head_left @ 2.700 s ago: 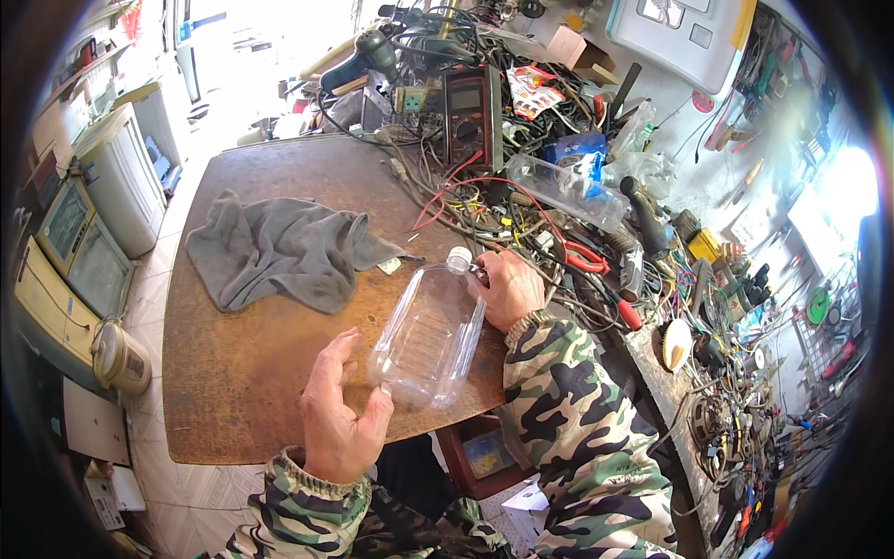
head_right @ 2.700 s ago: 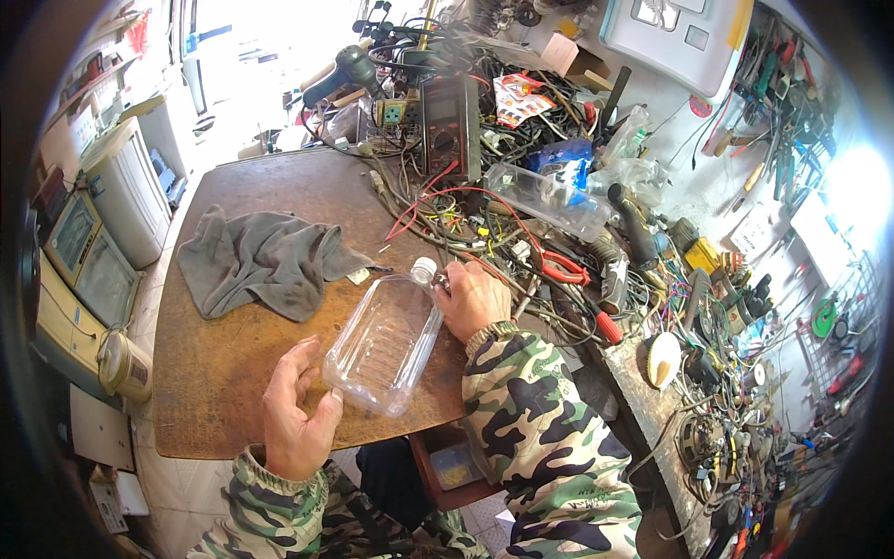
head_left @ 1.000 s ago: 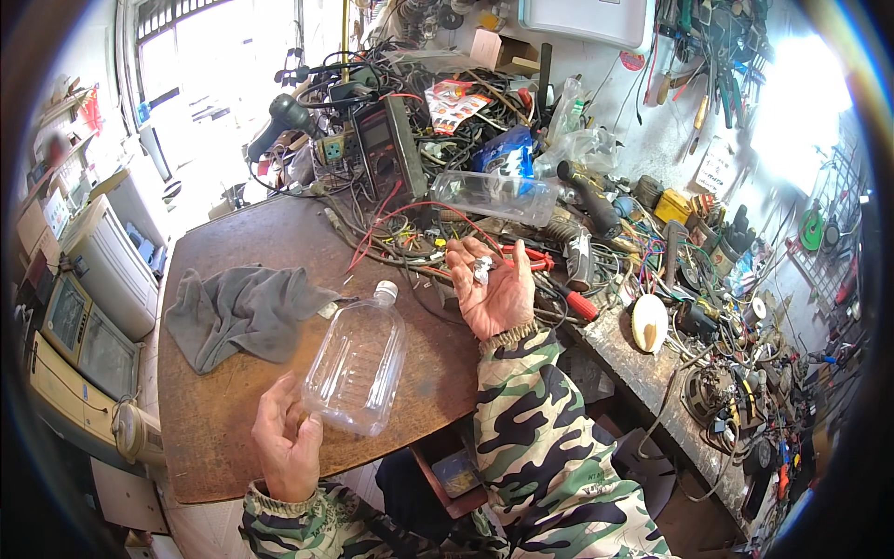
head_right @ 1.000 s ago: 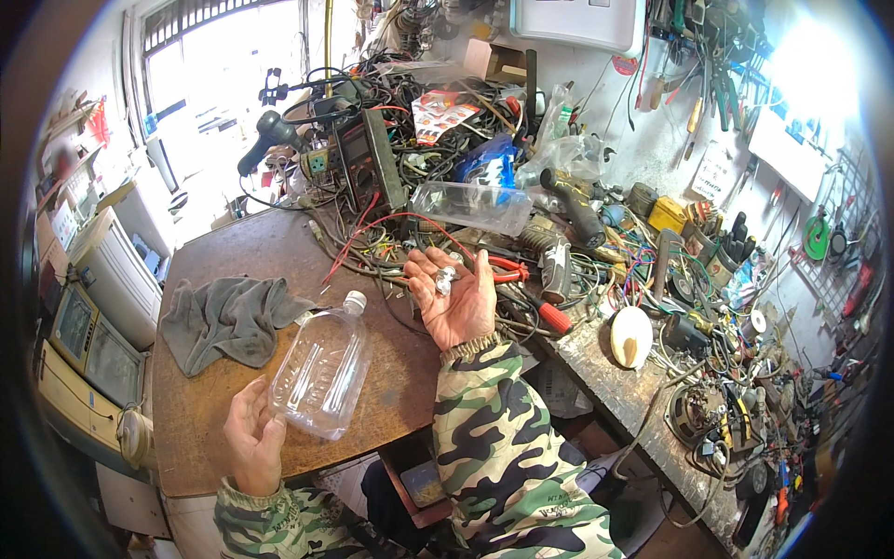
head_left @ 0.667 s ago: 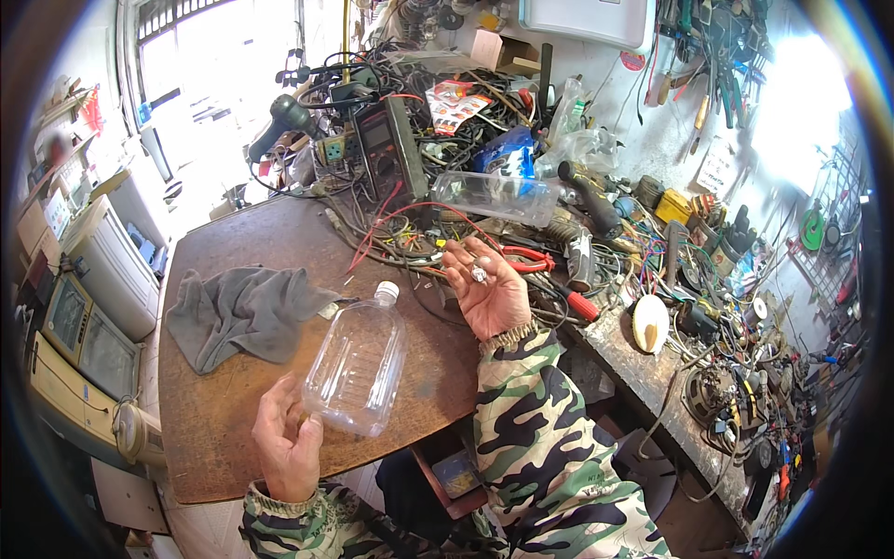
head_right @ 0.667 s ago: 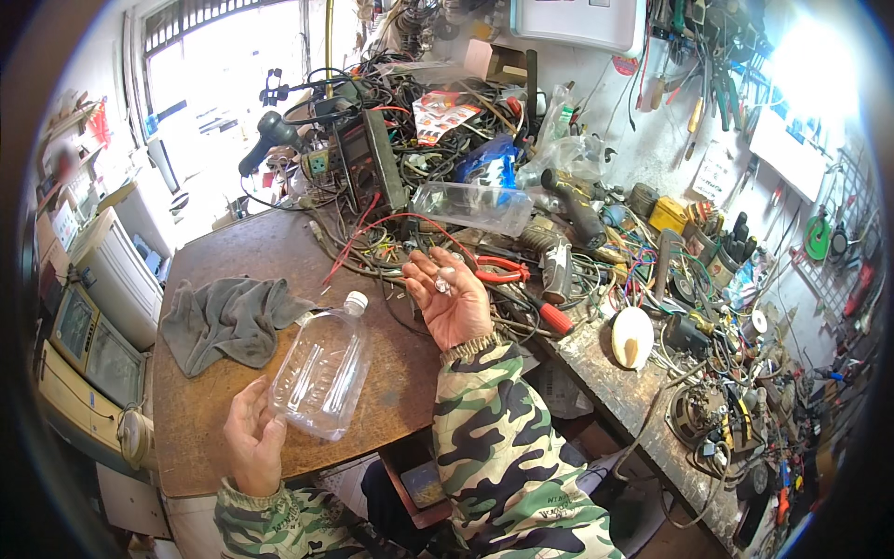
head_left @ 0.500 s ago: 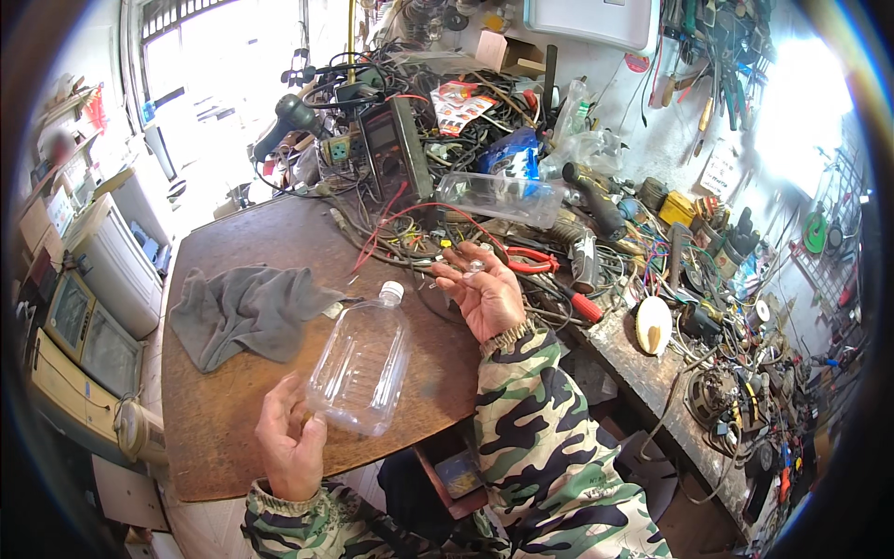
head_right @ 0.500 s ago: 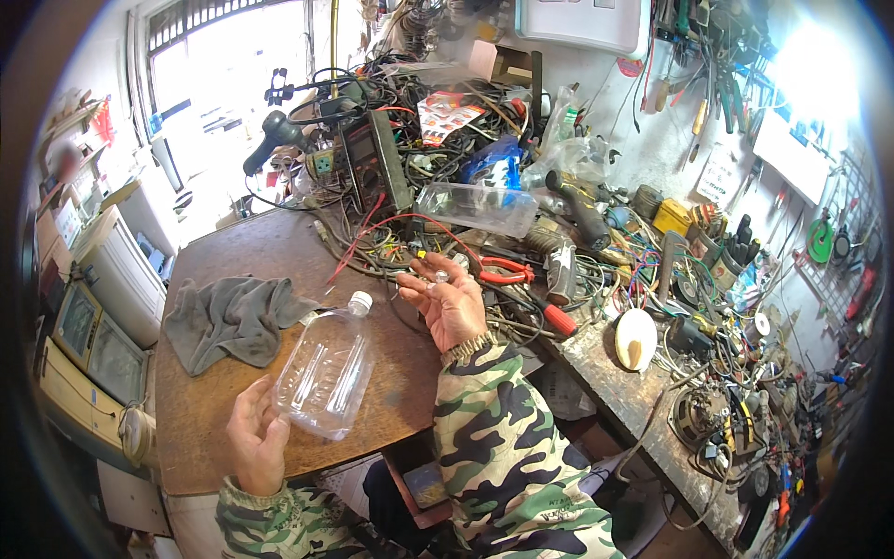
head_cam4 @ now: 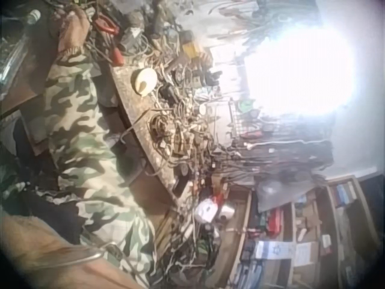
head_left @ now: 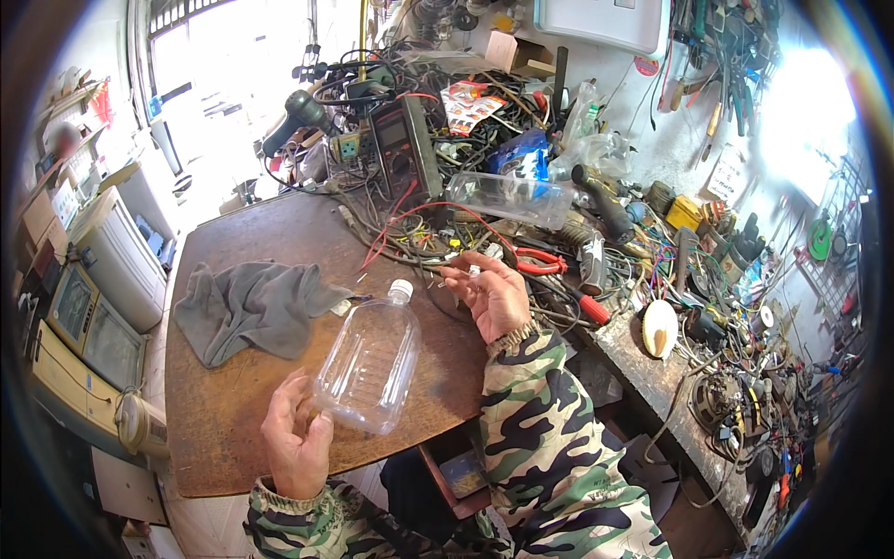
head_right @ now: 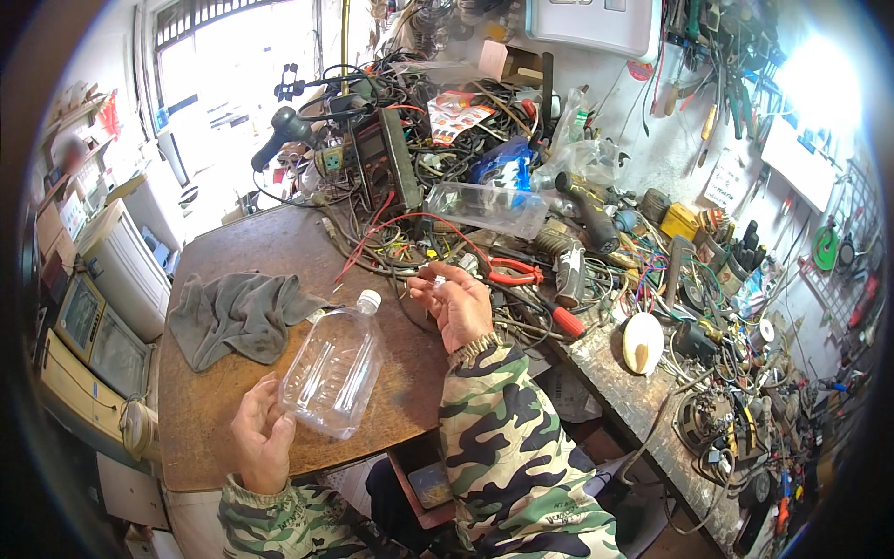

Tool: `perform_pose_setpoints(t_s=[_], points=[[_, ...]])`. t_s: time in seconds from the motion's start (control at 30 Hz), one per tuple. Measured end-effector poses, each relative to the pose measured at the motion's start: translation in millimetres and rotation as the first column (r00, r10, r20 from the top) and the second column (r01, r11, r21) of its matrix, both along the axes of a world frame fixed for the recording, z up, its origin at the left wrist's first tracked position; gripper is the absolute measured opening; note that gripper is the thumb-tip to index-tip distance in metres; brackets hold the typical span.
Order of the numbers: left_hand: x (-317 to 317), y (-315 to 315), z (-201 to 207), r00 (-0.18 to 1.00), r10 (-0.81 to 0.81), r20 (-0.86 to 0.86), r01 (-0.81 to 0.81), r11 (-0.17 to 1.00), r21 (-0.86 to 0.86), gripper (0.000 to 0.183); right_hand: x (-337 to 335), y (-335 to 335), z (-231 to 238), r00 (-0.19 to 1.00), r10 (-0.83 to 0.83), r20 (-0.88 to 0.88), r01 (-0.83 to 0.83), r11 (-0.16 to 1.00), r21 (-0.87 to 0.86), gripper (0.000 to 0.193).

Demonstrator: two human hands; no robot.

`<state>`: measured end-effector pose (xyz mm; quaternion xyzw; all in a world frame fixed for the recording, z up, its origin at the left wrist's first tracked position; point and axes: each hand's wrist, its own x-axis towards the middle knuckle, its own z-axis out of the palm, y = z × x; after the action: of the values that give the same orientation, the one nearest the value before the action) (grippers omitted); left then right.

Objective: The person uses a small tool to scrape or clean the inside of a plastic bottle, then retrieves a small metallic component and manipulates it with both hands, appearing to assemble or adjust its parts. The work is performed at a cluttered electronics workbench.

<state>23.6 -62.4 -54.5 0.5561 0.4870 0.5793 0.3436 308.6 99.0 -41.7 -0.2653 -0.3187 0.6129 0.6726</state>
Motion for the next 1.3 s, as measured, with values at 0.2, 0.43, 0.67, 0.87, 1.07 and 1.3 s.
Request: perform_pose_setpoints(t_s=[0.2, 0.43, 0.67, 0.87, 1.07, 1.3], points=[[-0.8, 1.7, -2.5, 1.000, -0.006, 0.004, 0.006, 1.000, 0.014, 0.055, -1.3, 4.0, -6.6, 1.000, 0.008, 0.008, -0.008, 0.996, 0.084, 0.043], [2.7, 0.7, 3.5, 1.000, -0.001, 0.010, 0.001, 1.000, -0.003, 0.055, -9.8, -0.9, -1.8, 0.987, -0.094, 0.134, 0.068, 0.980, 0.184, 0.058], [2.5, 1.5, 2.0, 1.000, 0.004, 0.030, -0.004, 1.000, 0.000, 0.052, -10.5, -2.3, -1.1, 0.986, -0.102, 0.135, 0.058, 0.954, 0.293, 0.071], [5.3, 0.8, 6.7, 0.999, -0.001, 0.041, 0.001, 1.000, -0.006, 0.050, -10.0, -3.4, -0.8, 0.987, -0.083, 0.139, 0.026, 0.929, 0.369, 0.072], [4.4, 0.7, 7.7, 1.000, -0.019, 0.014, 0.019, 1.000, -0.004, 0.052, -8.5, -2.3, -1.7, 0.995, -0.036, 0.089, 0.002, 0.934, 0.357, 0.070], [3.7, 1.4, 3.9, 1.000, 0.002, 0.023, -0.002, 1.000, 0.015, 0.047, -8.0, -1.0, -2.8, 0.996, -0.033, 0.085, 0.001, 0.938, 0.346, 0.069]])
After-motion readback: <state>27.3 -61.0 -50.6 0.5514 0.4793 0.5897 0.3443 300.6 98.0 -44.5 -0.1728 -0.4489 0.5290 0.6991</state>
